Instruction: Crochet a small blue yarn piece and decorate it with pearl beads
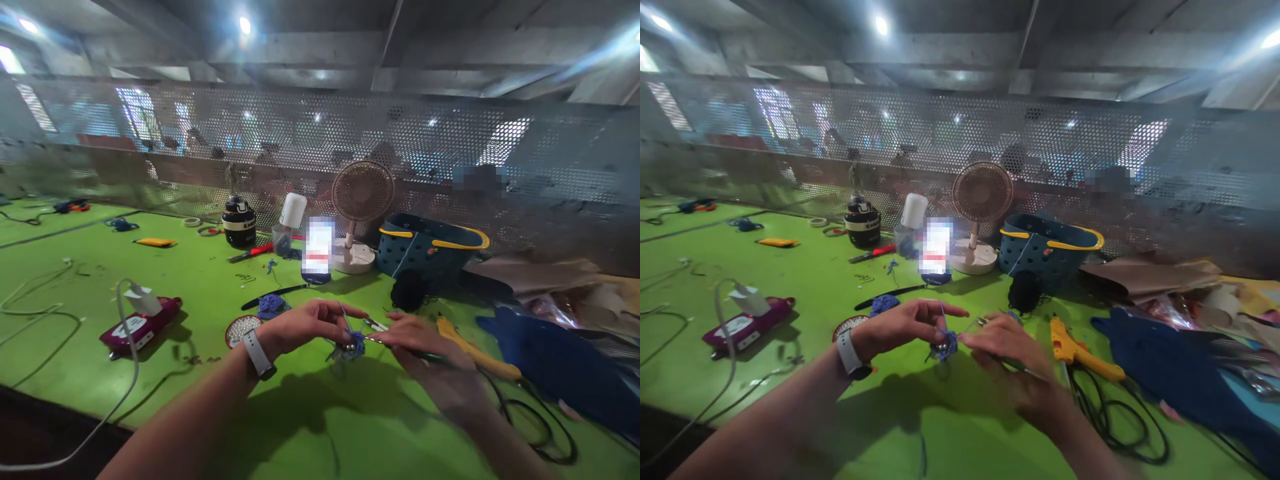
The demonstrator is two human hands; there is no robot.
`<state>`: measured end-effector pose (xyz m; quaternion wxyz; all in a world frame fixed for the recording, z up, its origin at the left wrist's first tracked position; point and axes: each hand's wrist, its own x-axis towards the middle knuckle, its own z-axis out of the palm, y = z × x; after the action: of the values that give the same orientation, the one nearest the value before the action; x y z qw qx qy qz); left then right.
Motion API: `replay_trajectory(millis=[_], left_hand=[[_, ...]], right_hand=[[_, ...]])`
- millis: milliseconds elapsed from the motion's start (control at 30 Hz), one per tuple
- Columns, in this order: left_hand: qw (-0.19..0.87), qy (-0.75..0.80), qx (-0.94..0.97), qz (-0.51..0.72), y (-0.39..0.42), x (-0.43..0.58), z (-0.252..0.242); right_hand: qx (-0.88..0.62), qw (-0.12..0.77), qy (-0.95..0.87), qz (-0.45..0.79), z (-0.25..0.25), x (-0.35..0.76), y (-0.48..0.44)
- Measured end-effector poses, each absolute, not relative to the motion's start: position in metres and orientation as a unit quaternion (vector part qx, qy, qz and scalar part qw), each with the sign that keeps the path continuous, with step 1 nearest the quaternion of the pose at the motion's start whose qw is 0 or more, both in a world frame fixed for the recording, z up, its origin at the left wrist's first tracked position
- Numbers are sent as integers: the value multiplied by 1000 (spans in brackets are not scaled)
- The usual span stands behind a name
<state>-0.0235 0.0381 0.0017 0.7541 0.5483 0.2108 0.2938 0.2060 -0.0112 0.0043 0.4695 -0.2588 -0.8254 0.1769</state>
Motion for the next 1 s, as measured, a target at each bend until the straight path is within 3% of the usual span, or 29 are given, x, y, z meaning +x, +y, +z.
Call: replay_trajectory(millis=[267,433,500,600,700,1000], left_hand=[[730,223,577,290,32,-22,7],[688,244,607,313,28,-18,10],[669,254,610,338,25,-13,7],[672,260,586,370,21,-4,-1],[710,242,546,373,19,1,-6],[758,233,408,453,13,13,-7]], right_hand=[[-353,560,-570,486,-8,206,-8],[-325,561,-485,587,-20,198,-3],[-333,580,-503,547,-22,193,-5],[-326,609,-640,337,-19,190,-9],[-280,574,-747,185,-14,190,-12],[-366,632,-614,300,-24,181,-19]])
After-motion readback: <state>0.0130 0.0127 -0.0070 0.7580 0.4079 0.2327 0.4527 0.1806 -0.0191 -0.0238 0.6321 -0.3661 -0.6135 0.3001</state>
